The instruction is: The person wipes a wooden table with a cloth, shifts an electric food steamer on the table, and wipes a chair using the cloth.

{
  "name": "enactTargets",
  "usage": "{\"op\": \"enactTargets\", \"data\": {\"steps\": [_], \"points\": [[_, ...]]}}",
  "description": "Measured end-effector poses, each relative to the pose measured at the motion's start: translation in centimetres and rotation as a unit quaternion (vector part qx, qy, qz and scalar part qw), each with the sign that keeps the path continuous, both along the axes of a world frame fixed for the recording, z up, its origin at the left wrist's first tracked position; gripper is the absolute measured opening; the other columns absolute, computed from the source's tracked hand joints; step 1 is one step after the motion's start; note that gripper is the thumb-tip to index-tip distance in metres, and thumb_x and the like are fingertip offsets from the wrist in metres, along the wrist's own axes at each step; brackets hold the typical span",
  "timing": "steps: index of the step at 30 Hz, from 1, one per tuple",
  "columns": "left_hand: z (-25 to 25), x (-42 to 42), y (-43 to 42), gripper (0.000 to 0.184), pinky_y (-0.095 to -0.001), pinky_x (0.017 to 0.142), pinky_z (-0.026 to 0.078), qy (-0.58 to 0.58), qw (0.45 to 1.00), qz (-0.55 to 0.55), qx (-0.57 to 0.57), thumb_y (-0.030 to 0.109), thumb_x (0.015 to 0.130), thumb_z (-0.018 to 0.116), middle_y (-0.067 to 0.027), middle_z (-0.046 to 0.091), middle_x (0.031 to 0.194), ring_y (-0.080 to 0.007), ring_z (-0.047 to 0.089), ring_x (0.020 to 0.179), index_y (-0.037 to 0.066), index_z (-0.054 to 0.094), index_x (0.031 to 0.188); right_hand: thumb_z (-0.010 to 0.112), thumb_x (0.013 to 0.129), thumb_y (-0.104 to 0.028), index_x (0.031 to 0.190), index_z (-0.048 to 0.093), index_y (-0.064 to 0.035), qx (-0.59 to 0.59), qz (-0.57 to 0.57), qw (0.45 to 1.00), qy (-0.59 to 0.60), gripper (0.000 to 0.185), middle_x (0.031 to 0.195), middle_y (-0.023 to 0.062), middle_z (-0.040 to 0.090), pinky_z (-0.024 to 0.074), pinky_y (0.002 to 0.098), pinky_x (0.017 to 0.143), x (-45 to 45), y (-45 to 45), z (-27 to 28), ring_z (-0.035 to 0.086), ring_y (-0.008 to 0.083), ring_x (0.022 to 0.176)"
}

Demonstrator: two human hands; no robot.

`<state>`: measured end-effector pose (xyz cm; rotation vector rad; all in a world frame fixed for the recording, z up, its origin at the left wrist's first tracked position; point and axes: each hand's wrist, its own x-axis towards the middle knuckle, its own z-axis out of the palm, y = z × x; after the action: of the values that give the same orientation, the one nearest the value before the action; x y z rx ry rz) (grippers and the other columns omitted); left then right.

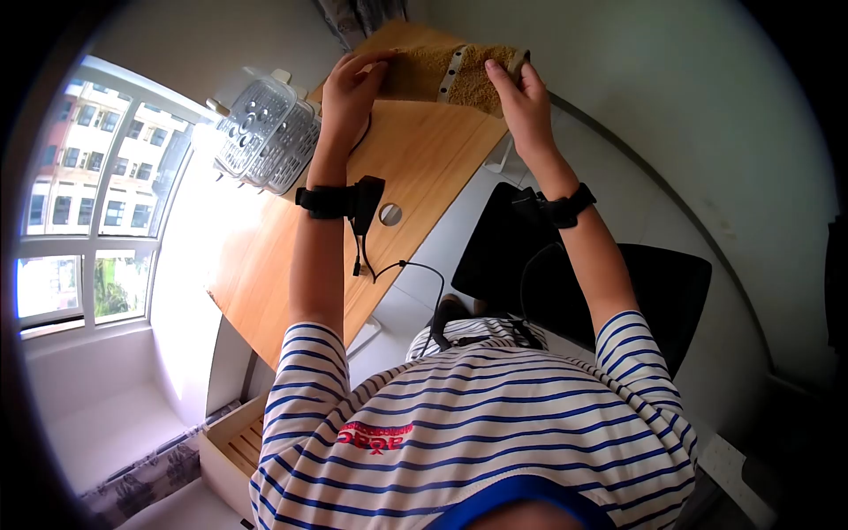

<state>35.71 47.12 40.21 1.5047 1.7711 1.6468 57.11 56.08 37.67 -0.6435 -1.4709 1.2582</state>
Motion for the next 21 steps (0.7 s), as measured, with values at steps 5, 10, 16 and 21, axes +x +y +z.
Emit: {"op": "enactTargets", "data": {"steps": [5, 10, 16, 21], "points": [[-13.1, -3.1, 0.4, 0.033, -0.0388, 0.084, 0.049, 0.217, 0.972, 0.025, -0.083, 0.013, 0.089, 0.057, -0.0234, 0.060, 0.111, -0.0374, 0.061, 0.092, 0.012, 0.062, 0.122, 0.065, 0.091, -0.036, 0.127, 0.051, 0.0009, -0.163, 0.012, 0.956, -0.242, 0.053, 0.102, 0.0086, 0.060, 0.0464, 0.0303, 0.082, -1.4, 0.2, -10.7, 0.058, 0.0162, 0.091], [-25.3, -3.9, -3.3, 0.046, -0.0443, 0.099, 0.042, 0.214, 0.927, -0.014, -0.307, 0.022, 0.089, 0.057, -0.0331, 0.045, 0.132, -0.0456, 0.045, 0.123, 0.010, 0.051, 0.133, 0.063, 0.088, -0.037, 0.135, 0.035, 0.0093, -0.081, 0.096, 0.934, -0.334, 0.072, 0.121, 0.0234, 0.051, 0.0478, 0.0381, 0.088, 1.7, -4.1, -21.0, 0.054, 0.0314, 0.107], [-30.1, -1.3, 1.0, 0.069, -0.0499, 0.115, 0.016, 0.322, 0.859, 0.019, -0.397, 0.042, 0.095, 0.043, -0.0152, 0.018, 0.156, -0.0312, 0.017, 0.144, 0.003, 0.023, 0.148, 0.058, 0.090, -0.025, 0.135, 0.038, 0.0044, 0.179, 0.027, 0.903, -0.389, 0.057, 0.137, 0.0277, 0.040, 0.0360, 0.0458, 0.105, -4.8, -0.8, -22.1, 0.040, 0.0421, 0.126], [-34.4, -2.2, 4.0, 0.071, -0.0480, 0.116, 0.012, 0.366, 0.841, 0.098, -0.387, 0.045, 0.096, 0.039, -0.0146, 0.015, 0.157, -0.0276, 0.015, 0.145, 0.001, 0.020, 0.149, 0.045, 0.098, -0.035, 0.144, 0.030, 0.0034, 0.243, 0.069, 0.819, -0.515, 0.062, 0.152, 0.0214, 0.026, 0.0206, 0.0488, 0.113, -10.2, 2.8, -31.2, 0.024, 0.0339, 0.141]]}}
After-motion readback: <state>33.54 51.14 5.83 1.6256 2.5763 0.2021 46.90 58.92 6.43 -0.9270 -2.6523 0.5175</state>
